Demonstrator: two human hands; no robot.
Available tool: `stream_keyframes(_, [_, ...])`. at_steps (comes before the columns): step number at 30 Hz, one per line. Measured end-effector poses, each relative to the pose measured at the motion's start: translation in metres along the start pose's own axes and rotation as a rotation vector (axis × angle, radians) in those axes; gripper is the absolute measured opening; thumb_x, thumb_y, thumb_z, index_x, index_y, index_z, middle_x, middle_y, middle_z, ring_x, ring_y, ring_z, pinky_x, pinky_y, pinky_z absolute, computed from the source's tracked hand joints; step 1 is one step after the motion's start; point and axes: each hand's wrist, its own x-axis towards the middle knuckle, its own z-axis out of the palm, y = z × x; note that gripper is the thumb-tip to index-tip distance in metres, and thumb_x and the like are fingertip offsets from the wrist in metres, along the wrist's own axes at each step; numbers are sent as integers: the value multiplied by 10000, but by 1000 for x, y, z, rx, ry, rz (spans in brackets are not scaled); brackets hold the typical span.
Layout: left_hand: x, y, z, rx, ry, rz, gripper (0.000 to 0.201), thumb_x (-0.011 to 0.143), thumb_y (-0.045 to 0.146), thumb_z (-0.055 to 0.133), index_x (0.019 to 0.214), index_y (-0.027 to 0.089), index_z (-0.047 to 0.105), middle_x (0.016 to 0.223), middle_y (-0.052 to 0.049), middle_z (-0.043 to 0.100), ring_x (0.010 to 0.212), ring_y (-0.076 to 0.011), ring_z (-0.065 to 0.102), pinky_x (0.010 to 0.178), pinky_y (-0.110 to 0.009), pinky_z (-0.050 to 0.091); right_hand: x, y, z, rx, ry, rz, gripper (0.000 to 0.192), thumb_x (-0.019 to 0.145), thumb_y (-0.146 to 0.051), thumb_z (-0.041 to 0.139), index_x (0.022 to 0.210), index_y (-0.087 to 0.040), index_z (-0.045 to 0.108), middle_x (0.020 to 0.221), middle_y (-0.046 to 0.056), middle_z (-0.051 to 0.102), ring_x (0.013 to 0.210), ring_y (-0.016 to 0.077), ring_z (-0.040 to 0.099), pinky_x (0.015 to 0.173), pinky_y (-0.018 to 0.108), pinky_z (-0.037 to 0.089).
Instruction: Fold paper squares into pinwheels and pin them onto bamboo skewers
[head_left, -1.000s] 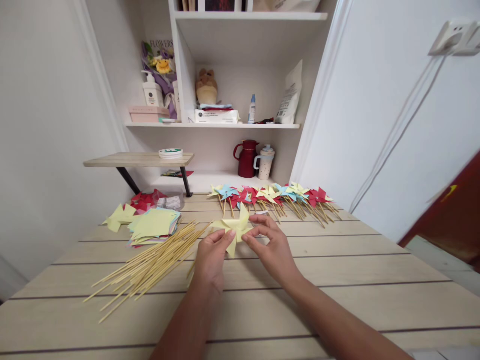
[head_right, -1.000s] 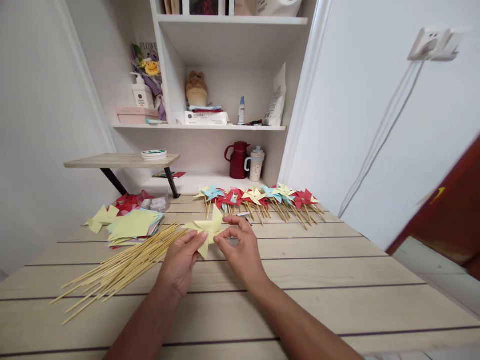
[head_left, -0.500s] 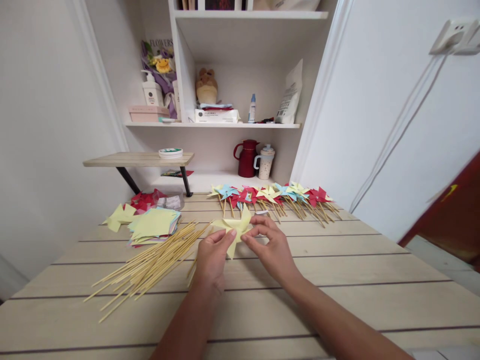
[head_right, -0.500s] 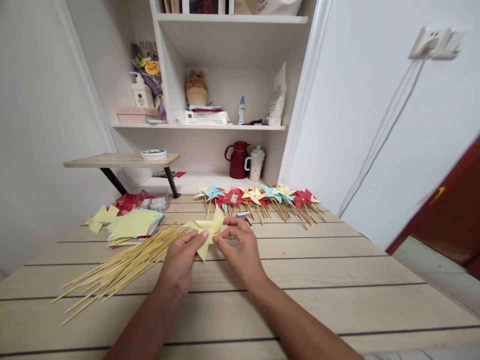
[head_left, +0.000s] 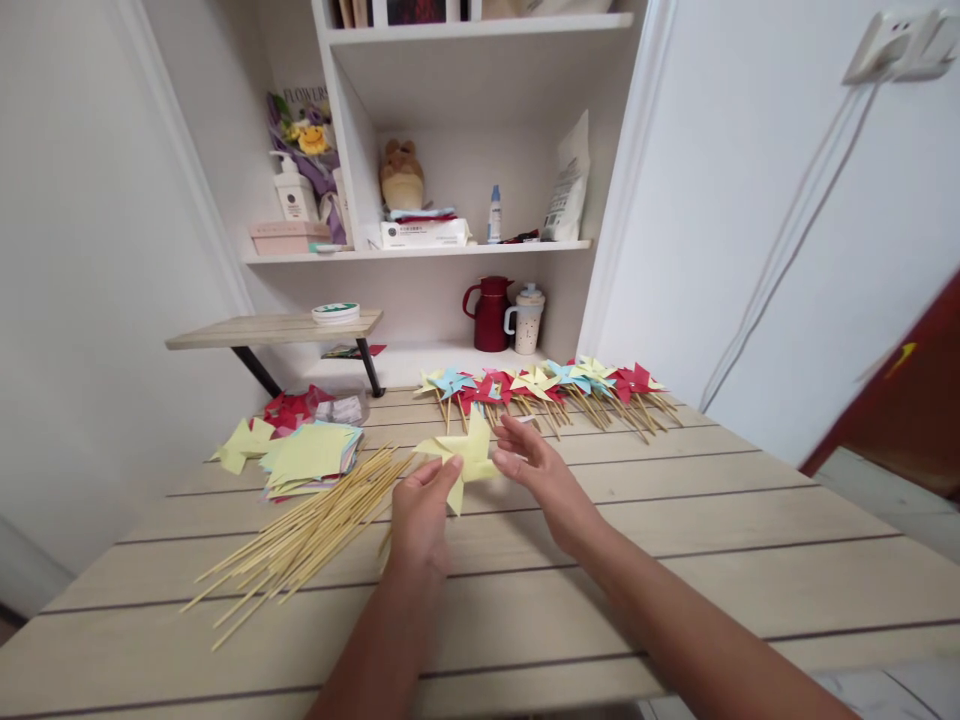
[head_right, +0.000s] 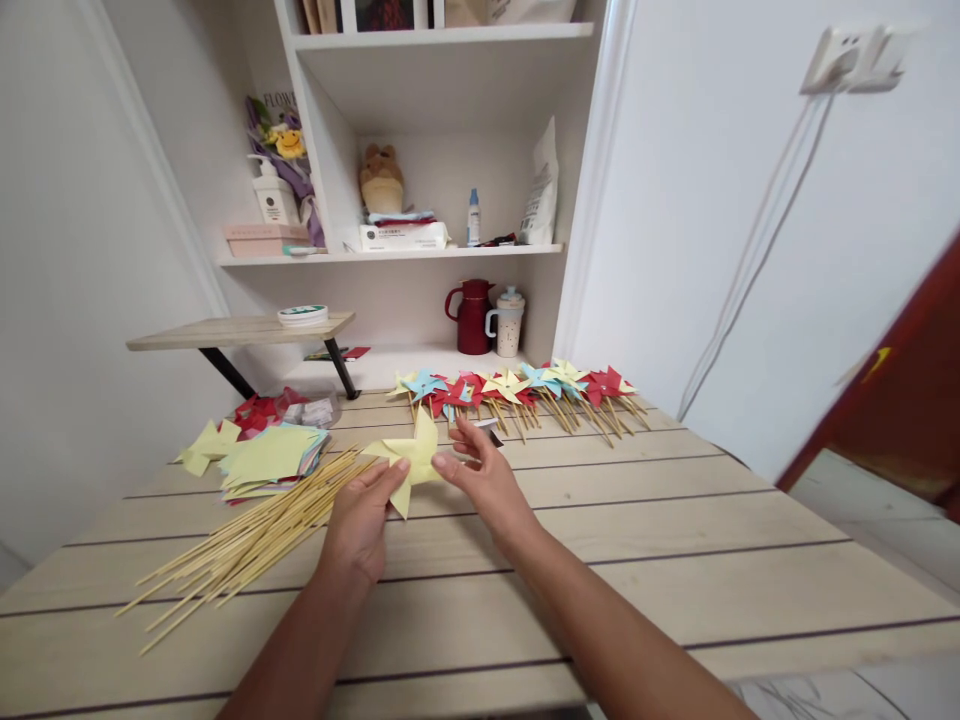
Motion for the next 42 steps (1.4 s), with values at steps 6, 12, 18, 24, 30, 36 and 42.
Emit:
stream_keyframes(6, [-5, -5, 6, 146, -48, 97, 249, 651, 350, 807, 814, 165, 780, 779, -52, 732, 812, -203, 659, 790, -304, 489, -4, -4, 2, -90, -158, -92, 467, 682, -365, 789, 1124, -245, 700, 1152, 87, 702, 1107, 295, 615, 943, 461, 483])
stream_keyframes(12, [-5, -7, 6, 141, -76, 94, 262, 632, 365, 823, 808, 174, 785, 789, -56, 737, 796, -192, 655, 773, -287, 489, -4, -6, 0, -167, -95, -134, 185, 710, -348, 751, 829, -208, 771, 1007, 60, 699, 973, 250, 631, 921, 404, 466])
stream_keyframes(18, [-8, -7, 8, 147, -83, 90, 273, 655, 360, 806, 847, 167, 785, 817, -63, 746, 832, -206, 656, 813, -314, 488, -2, -2, -1, -84, -82, -128, 157, 715, -346, 741, 777, -204, 766, 926, 40, 698, 902, 222, 623, 861, 358, 473])
stream_keyframes(24, [-5, -11, 10, 137, -88, 155, 237, 655, 357, 803, 802, 172, 780, 894, -65, 726, 890, -207, 640, 844, -308, 478, -3, -1, 0, -89, -78, -105, 162, 730, -325, 716, 808, -189, 754, 858, 38, 723, 835, 219, 637, 809, 355, 490])
stream_keyframes(30, [0, -16, 5, 216, -79, 156, 280, 631, 384, 820, 772, 158, 732, 886, -73, 670, 881, -205, 623, 767, -276, 486, 0, -1, -3, -148, -85, -107, 170, 747, -287, 675, 858, -183, 750, 859, 31, 740, 815, 223, 650, 780, 345, 487])
stream_keyframes(36, [4, -3, -3, 541, 99, 443, 850, 641, 289, 816, 1405, 286, 444, 1387, -146, 415, 1141, -271, 555, 962, -441, 458, 4, -11, -14, -493, 77, -355, 94, 748, -261, 666, 671, -207, 671, 846, 48, 720, 876, 248, 619, 792, 370, 461])
stream_keyframes(42, [-2, 1, 0, 1072, 89, 928, 479, 670, 241, 806, 1125, 332, 688, 1454, -95, 402, 1332, -374, 384, 1075, -562, 291, 1, -18, -23, -784, 44, -568, 63, 761, -169, 676, 747, -231, 679, 919, 43, 736, 930, 256, 606, 881, 430, 420])
